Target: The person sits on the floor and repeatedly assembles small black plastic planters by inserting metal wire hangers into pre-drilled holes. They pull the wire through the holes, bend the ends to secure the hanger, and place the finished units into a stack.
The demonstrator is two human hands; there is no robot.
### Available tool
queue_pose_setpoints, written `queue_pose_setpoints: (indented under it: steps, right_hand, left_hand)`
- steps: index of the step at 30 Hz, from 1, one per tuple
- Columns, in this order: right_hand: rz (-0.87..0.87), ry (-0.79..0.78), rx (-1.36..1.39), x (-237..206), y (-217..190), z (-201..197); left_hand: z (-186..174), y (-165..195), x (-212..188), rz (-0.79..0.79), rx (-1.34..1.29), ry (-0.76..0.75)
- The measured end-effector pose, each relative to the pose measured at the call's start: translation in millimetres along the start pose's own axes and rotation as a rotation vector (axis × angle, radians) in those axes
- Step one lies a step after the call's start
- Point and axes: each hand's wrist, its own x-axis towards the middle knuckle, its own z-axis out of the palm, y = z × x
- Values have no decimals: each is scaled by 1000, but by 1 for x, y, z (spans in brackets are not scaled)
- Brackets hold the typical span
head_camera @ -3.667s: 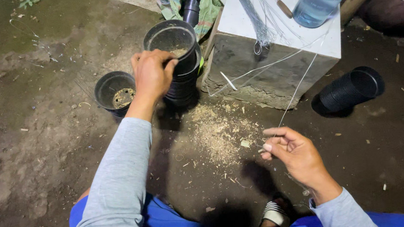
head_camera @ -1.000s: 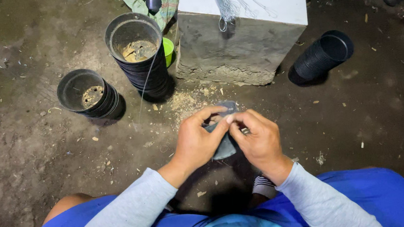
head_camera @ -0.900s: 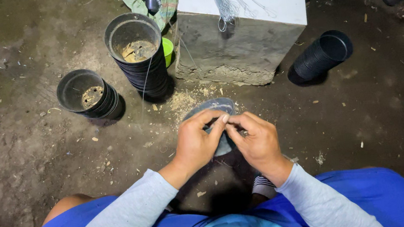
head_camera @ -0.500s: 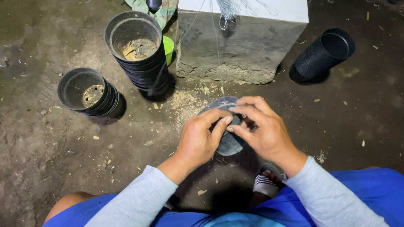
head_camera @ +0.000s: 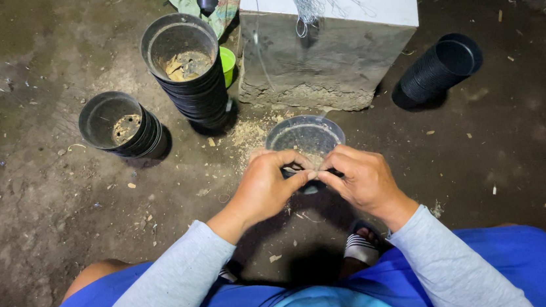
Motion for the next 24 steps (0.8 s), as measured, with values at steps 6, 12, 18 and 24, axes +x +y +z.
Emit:
queue_pose_setpoints:
  steps: [6, 12, 18, 24]
  right_hand:
    - [72, -39, 111, -3, 6, -1]
    - [125, -58, 167, 2, 1, -5]
    - [248, -90, 308, -2, -15, -10]
    - [310, -38, 336, -3, -17, -7]
  left_hand:
    - [6, 0, -1, -325, -292, -69]
    - [19, 4, -5, -80, -29, 126]
    - [25, 2, -9, -11, -192, 129]
    - [27, 1, -12, -178, -360, 58]
